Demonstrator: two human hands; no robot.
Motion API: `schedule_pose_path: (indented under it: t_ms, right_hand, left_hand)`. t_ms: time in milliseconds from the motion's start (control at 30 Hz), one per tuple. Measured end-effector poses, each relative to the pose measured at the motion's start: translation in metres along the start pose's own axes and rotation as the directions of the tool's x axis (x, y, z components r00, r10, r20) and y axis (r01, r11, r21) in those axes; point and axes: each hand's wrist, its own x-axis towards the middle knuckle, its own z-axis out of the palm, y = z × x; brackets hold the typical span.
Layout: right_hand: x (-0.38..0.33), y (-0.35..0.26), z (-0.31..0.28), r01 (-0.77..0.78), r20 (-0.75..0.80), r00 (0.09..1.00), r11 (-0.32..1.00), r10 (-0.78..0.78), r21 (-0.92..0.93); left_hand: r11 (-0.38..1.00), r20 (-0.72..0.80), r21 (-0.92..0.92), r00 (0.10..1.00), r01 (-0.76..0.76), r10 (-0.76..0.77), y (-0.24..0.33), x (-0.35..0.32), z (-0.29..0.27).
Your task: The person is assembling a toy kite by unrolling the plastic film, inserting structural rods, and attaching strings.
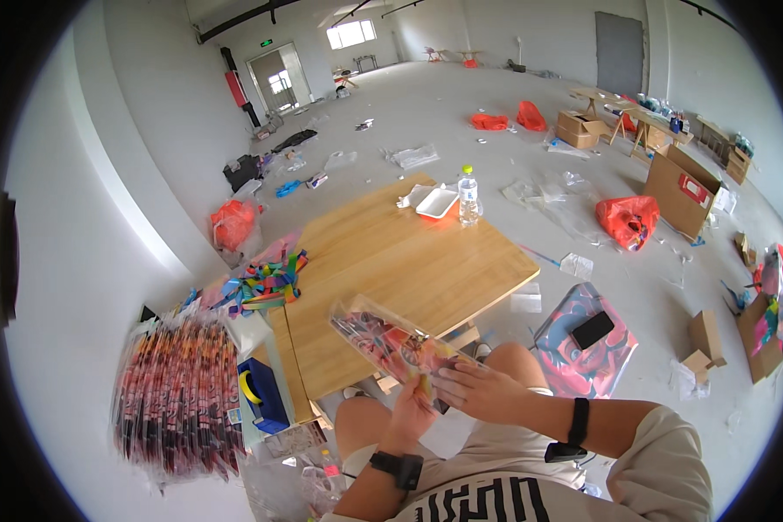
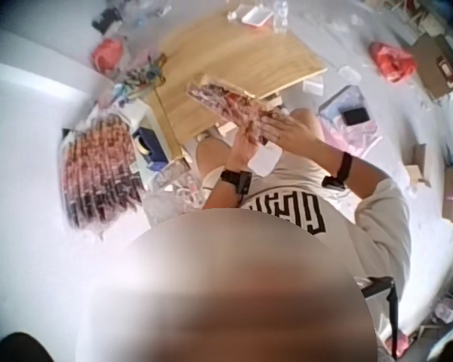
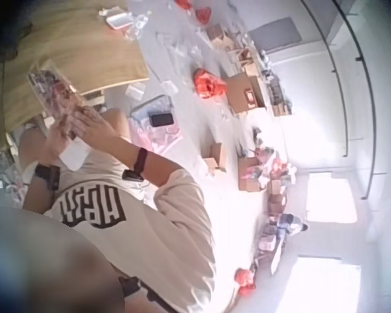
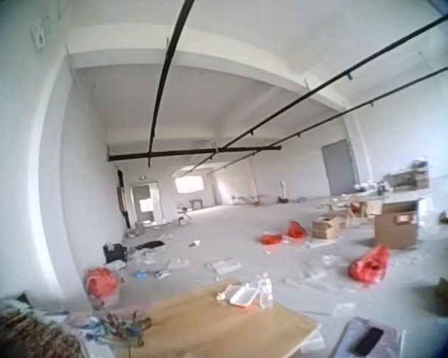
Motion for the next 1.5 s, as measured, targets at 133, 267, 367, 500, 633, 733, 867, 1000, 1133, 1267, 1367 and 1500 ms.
schedule_pose_path:
  t_ms: [133,267,367,500,633,733,867,1000,1133,1267,1367,1500]
  right_hand:
    - [-0.007,-0.002,0.005,0.023,0.033,0.999,0.998,-0.021,-0.054]
    - [-0.011,-0.001,0.008,-0.013,0.032,0.999,1.0,0.013,0.001]
    - [-0.012,0.001,0.012,-0.031,0.021,0.999,0.998,0.03,0.055]
    - [-0.012,0.002,0.015,0.037,-0.031,0.999,0.998,-0.035,0.043]
    - [-0.016,0.005,0.023,0.126,0.022,0.992,0.992,-0.125,-0.023]
    - [-0.016,0.009,0.019,0.137,0.019,0.99,0.991,-0.137,0.006]
    - [-0.017,0.002,0.023,0.063,0.025,0.998,0.996,-0.065,0.061]
    - [-0.016,-0.003,0.011,0.019,0.047,0.999,0.997,-0.023,0.08]
    - [-0.019,-0.006,0.01,-0.019,0.063,0.998,0.996,0.013,0.092]
    - [-0.016,-0.003,0.003,-0.045,0.075,0.997,0.984,0.033,0.17]
    - [-0.014,0.0,0.001,-0.038,0.096,0.995,0.972,0.016,0.23]
    - [-0.013,0.001,0.004,-0.011,0.064,0.998,0.989,0.001,0.149]
  left_hand:
    - [0.995,-0.016,0.095,0.999,-0.039,0.041,-0.008,-0.002,0.005]
    - [0.993,-0.01,0.108,0.999,-0.037,0.039,-0.017,-0.008,0.033]
    - [0.993,-0.05,0.113,0.999,-0.014,0.02,-0.02,-0.011,0.045]
    - [0.996,-0.129,0.04,0.988,-0.078,0.082,-0.015,-0.009,0.012]
    - [0.986,-0.11,0.153,0.99,-0.074,0.092,-0.014,-0.009,0.015]
    - [0.985,-0.123,0.154,0.988,-0.077,0.097,-0.015,-0.012,0.025]
    - [0.986,-0.213,0.114,0.966,-0.123,0.145,-0.014,-0.01,0.02]
    - [0.98,-0.177,0.143,0.971,-0.139,0.163,-0.016,-0.009,0.018]
    - [0.977,-0.095,0.159,0.983,-0.142,0.158,-0.021,-0.011,0.027]
    - [0.979,-0.062,0.138,0.985,-0.151,0.161,-0.019,-0.013,0.024]
    - [0.984,-0.016,0.111,0.99,-0.137,0.14,-0.017,-0.015,0.021]
    - [0.985,-0.036,0.105,0.99,-0.134,0.138,-0.018,-0.016,0.024]
